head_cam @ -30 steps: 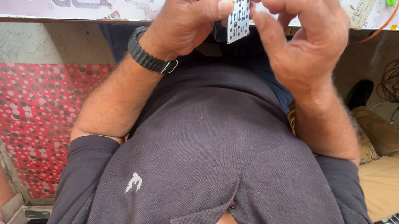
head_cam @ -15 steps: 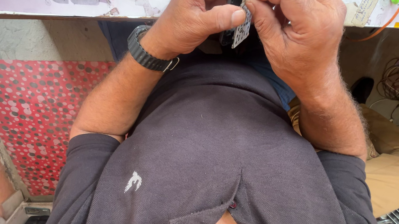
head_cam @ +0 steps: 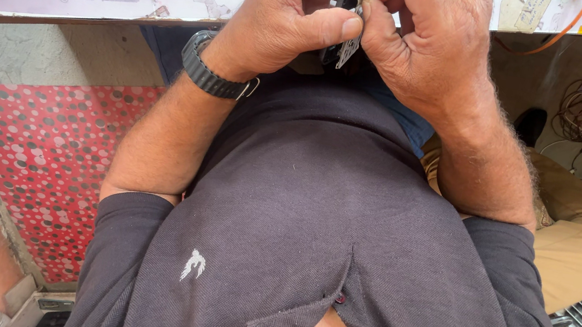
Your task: The person disassembles a small electronic device, removes a circuit board, and uses a green pen-like tool to clean or adjust components on the board. They then spray the board with a liquid from a small bottle.
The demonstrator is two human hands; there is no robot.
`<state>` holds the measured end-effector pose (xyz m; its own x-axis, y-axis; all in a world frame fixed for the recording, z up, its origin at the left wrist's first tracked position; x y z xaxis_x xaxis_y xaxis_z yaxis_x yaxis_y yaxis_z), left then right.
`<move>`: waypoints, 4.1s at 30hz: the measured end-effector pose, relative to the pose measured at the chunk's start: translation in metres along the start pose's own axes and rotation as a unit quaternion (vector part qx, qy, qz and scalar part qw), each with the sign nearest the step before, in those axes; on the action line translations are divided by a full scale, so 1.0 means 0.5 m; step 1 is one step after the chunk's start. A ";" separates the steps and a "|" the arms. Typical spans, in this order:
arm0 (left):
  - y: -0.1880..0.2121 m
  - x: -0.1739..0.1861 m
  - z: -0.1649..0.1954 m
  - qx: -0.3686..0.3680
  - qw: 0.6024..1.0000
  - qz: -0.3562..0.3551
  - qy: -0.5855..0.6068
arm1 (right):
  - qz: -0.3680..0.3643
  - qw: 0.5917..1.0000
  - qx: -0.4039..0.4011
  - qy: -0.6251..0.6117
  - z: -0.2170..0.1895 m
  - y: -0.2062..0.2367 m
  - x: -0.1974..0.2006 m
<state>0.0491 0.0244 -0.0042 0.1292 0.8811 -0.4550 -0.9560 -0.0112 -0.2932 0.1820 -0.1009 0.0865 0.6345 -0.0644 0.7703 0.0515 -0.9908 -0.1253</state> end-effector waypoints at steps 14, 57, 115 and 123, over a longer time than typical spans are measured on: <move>0.002 0.004 -0.005 0.004 1.000 -0.005 -0.020 | 0.028 0.999 0.019 -0.038 0.042 0.008 -0.035; -0.001 -0.005 0.014 0.013 0.996 -0.049 0.072 | 0.104 0.973 -0.079 -0.190 0.010 0.062 -0.002; -0.004 -0.019 0.038 0.014 0.987 -0.047 0.152 | 0.049 0.922 -0.133 -0.359 0.003 0.074 0.004; -0.006 -0.022 0.037 0.009 0.985 -0.046 0.167 | 0.064 0.912 -0.146 -0.378 0.013 0.081 0.004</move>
<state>0.0457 0.0235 0.0171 0.2921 0.6734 -0.6791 -0.9404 0.0732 -0.3320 0.1901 -0.1403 0.0788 0.9769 -0.1911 0.0954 -0.1983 -0.9775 0.0720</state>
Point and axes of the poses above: each hand's wrist, its own y-axis away from the middle knuckle, its own x-axis out of the back of the hand, z = x × y, the point moved 3 cm from there along -y, towards the middle knuckle, and after that the axes turned 15 degrees about -z, right-handed, at the moved point
